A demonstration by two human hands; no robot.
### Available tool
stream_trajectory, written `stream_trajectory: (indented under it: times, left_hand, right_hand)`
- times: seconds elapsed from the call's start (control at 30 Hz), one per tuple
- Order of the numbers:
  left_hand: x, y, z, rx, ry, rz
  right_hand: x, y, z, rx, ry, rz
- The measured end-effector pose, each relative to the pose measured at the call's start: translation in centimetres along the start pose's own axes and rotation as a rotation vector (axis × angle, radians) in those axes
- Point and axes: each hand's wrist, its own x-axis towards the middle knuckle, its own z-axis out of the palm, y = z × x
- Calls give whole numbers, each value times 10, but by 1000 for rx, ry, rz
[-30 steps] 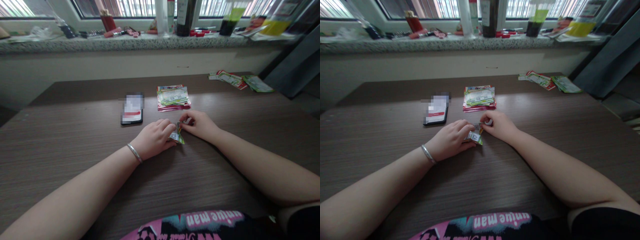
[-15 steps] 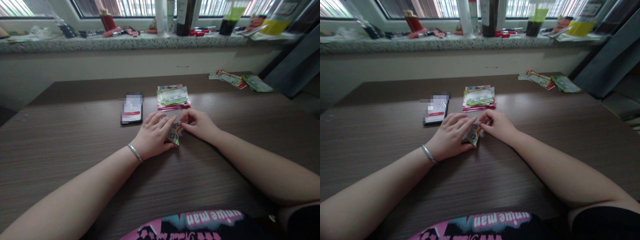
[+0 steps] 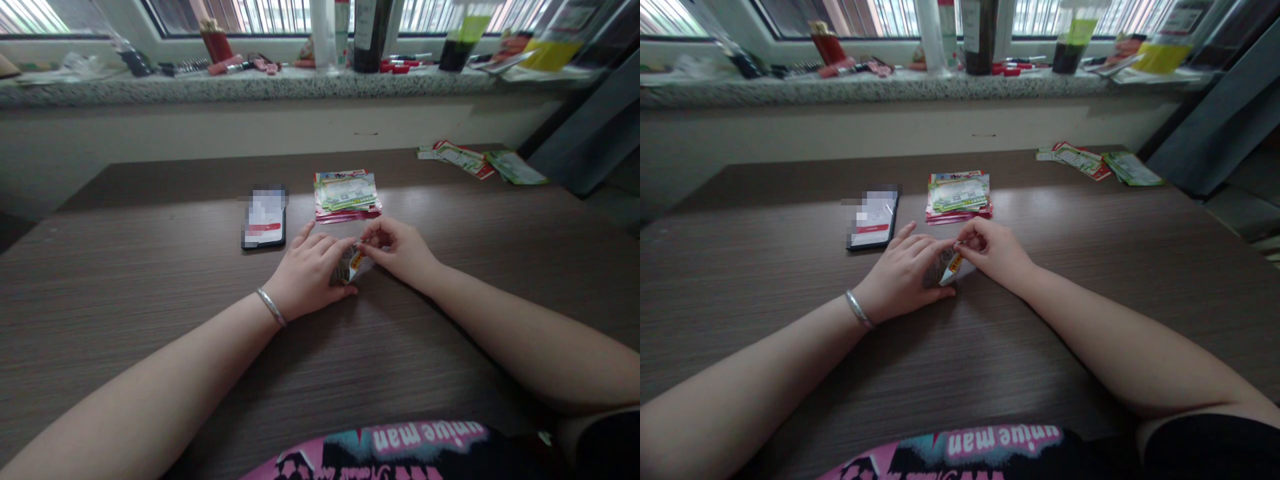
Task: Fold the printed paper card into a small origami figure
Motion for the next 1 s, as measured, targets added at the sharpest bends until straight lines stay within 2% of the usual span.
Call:
stream_trajectory:
  times: [0.1, 0.3, 0.4, 0.67, 0.83, 1.0]
  left_hand:
    - [-1, 2, 2, -26, -5, -22]
    - [-3, 4, 7, -42, -26, -83]
    - [-2, 4, 7, -24, -16, -79]
    - [-3, 2, 7, 20, 61, -45]
    - [-3, 0, 8, -33, 107, -92]
    - [-1, 0, 5, -160, 135, -142]
  right_hand:
    - [0, 2, 1, 10, 23, 12]
    - [4, 12, 7, 222, 49, 120]
    - [5, 15, 8, 247, 47, 142]
    - [3, 11, 4, 129, 55, 28]
    - [0, 4, 3, 63, 54, -87]
    - [-1, 2, 4, 232, 14, -45]
